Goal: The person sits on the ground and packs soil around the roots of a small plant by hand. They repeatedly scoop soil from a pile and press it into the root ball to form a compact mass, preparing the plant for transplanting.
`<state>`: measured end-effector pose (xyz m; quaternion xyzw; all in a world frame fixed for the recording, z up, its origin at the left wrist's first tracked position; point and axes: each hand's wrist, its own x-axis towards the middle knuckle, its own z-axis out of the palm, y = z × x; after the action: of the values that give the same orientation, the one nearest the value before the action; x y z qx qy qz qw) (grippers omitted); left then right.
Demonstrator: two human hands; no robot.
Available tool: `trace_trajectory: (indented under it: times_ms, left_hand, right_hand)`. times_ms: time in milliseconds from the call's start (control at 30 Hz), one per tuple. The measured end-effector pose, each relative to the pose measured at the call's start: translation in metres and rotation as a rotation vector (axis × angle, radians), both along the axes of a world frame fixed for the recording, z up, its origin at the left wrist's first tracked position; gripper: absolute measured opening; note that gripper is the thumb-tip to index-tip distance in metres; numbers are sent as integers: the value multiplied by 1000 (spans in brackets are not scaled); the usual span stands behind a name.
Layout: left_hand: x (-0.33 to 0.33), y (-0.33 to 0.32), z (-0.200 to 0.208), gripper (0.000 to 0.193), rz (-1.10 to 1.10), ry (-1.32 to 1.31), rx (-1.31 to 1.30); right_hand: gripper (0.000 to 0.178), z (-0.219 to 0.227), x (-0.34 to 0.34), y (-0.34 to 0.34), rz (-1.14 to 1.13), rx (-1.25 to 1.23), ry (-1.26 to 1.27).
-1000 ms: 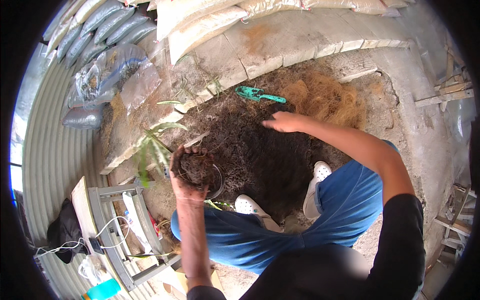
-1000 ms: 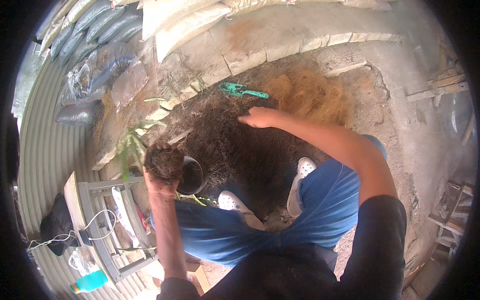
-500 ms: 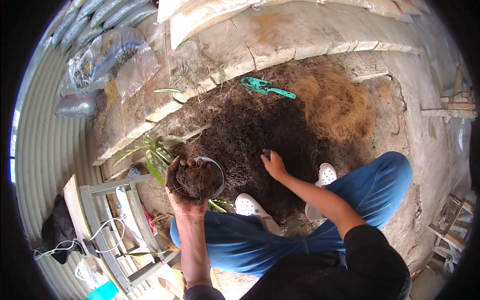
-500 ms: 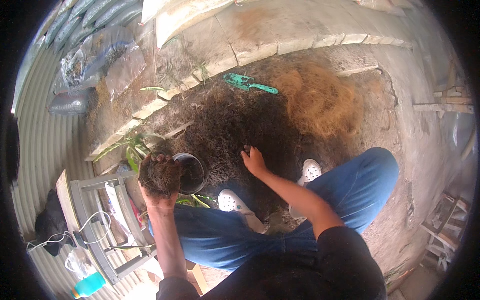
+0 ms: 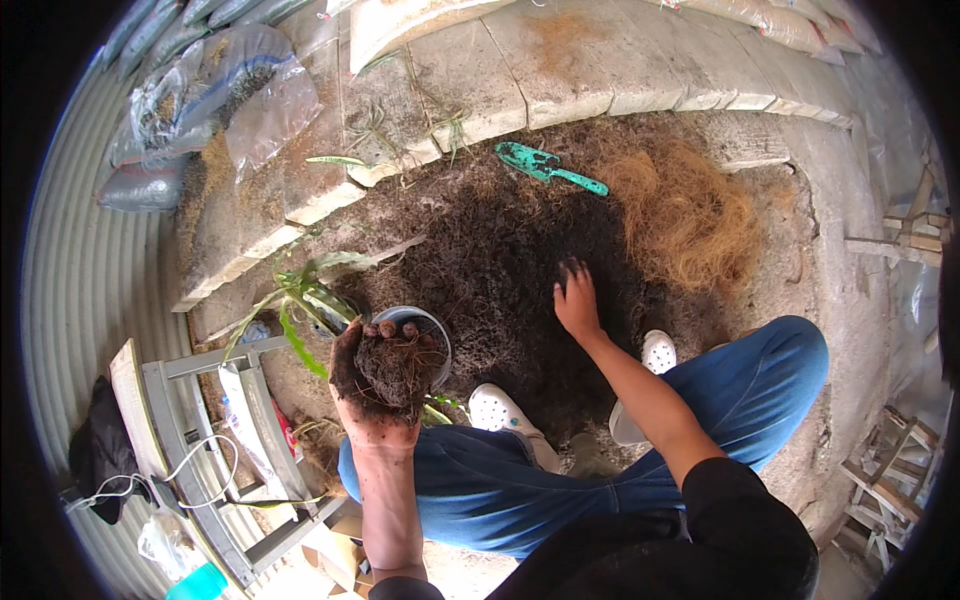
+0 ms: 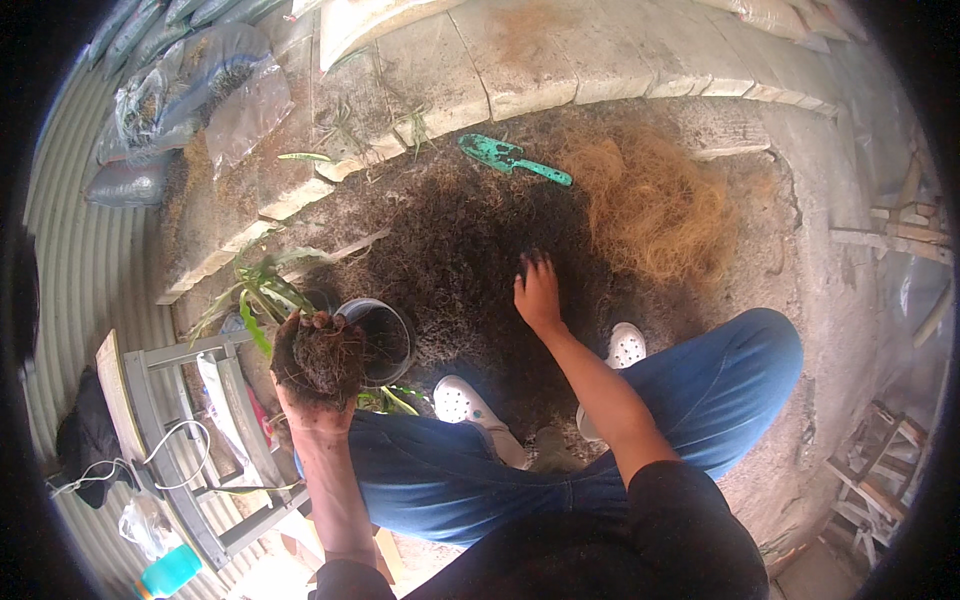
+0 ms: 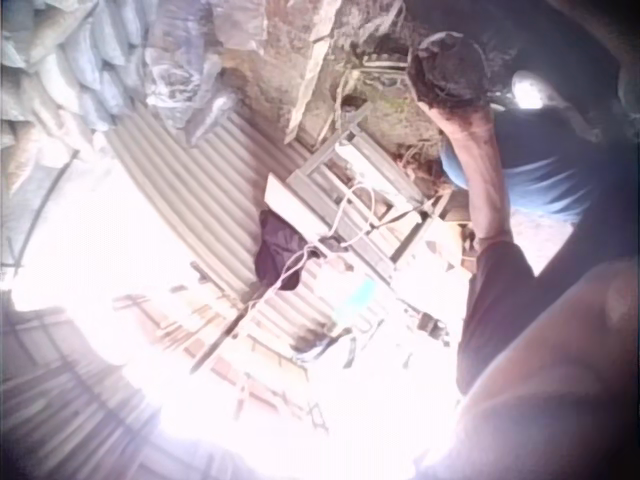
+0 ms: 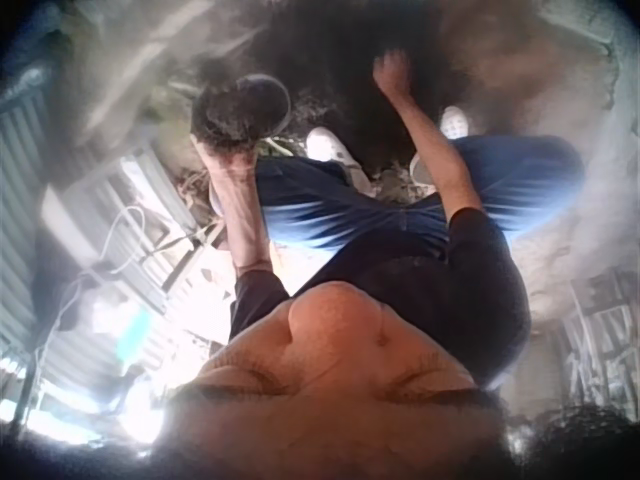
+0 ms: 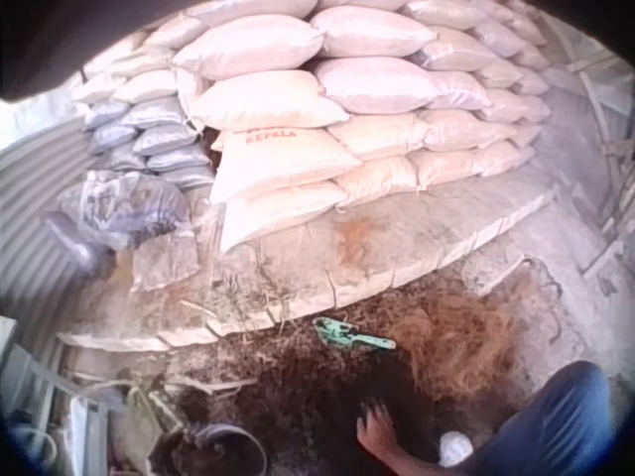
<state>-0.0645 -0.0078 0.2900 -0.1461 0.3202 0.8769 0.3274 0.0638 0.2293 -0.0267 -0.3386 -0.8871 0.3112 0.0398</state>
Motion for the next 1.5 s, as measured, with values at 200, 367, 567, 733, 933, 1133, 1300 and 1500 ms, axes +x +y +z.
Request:
trace_trajectory:
  times_ms: [200,367,567,733,933,1133,1300,1500]
  left_hand:
    - [-1,4,2,19,17,-37,-64]
    - [-3,7,-4,18,16,-27,-44]
    - [0,16,-1,17,13,-51,17]
    - [-5,21,-3,18,43,-77,-38]
    - [-7,24,-2,20,32,-98,-24]
    - [-7,18,-9,21,-14,-46,27]
    - [-7,18,-12,21,-21,-50,39]
    - [-6,20,-12,22,-8,-43,11]
  right_hand:
    - [52,-13,-25,-25,164,-196,66]
    - [53,-24,-20,-43,161,-86,107]
    - [44,2,2,-55,180,-99,110]
    - [32,-1,17,-64,73,-55,154]
    - [26,-10,43,-61,80,21,223]
    - [25,0,39,-43,-117,-251,270]
    - [25,5,11,-18,-449,-212,0]
    - [33,21,4,-17,-24,9,110]
